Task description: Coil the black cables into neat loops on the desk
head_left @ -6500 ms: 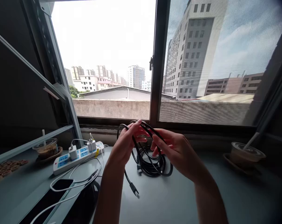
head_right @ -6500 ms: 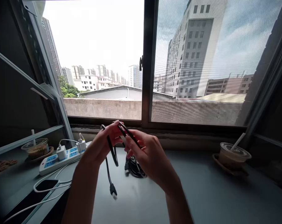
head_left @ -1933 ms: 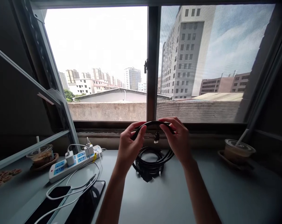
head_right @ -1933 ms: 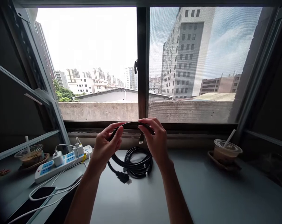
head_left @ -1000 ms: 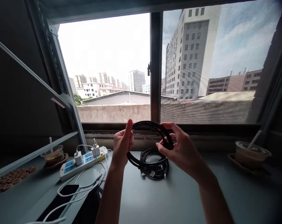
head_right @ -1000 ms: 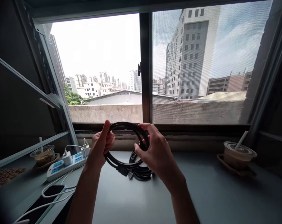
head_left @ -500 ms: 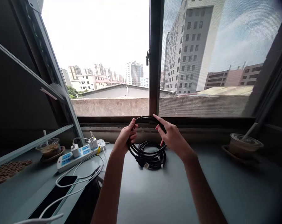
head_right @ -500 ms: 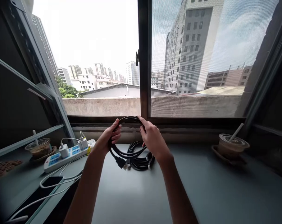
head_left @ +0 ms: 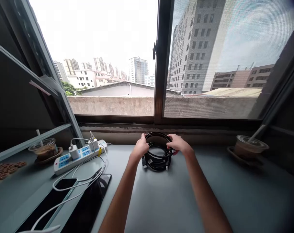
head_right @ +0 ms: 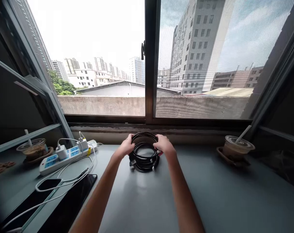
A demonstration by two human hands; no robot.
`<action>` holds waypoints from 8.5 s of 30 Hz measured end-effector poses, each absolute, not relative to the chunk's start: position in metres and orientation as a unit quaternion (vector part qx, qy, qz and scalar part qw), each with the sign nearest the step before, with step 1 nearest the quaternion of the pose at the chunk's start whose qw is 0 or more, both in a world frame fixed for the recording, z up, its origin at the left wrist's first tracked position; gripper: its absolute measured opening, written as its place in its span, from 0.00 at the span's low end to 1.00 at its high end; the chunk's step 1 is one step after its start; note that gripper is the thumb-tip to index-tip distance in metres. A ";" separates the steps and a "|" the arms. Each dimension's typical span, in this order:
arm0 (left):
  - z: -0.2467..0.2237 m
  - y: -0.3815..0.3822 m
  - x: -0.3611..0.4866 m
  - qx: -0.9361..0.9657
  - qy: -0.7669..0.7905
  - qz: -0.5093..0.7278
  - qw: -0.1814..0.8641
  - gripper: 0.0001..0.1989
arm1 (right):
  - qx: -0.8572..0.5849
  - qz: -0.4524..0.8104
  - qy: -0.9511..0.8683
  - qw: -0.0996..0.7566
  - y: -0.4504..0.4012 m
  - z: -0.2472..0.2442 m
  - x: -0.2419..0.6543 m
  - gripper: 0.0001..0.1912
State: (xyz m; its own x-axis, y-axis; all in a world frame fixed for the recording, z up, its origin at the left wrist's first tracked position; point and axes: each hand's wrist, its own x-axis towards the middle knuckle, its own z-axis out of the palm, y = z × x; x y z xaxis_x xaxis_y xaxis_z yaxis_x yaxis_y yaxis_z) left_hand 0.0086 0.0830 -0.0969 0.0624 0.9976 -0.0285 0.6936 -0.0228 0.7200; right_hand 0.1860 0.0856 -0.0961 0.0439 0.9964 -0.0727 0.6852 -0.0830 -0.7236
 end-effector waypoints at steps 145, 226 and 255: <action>-0.218 0.065 0.008 0.811 0.503 0.288 -0.077 0.25 | -0.534 -0.024 -0.785 0.314 0.053 -0.211 0.196 0.30; -0.220 0.052 0.025 0.767 0.572 0.289 -0.034 0.43 | -0.679 0.036 -0.649 0.343 0.042 -0.201 0.163 0.24; -0.216 0.050 0.020 0.753 0.574 0.322 -0.003 0.33 | -0.628 0.038 -0.684 0.369 0.043 -0.204 0.185 0.15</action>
State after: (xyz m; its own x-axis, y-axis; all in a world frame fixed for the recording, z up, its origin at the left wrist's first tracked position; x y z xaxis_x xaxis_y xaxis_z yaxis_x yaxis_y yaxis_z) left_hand 0.0200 0.0498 -0.2160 0.1333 0.8626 0.4879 0.8669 -0.3401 0.3644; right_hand 0.1852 0.0434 -0.2039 0.0602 0.8875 0.4569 0.8312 0.2089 -0.5153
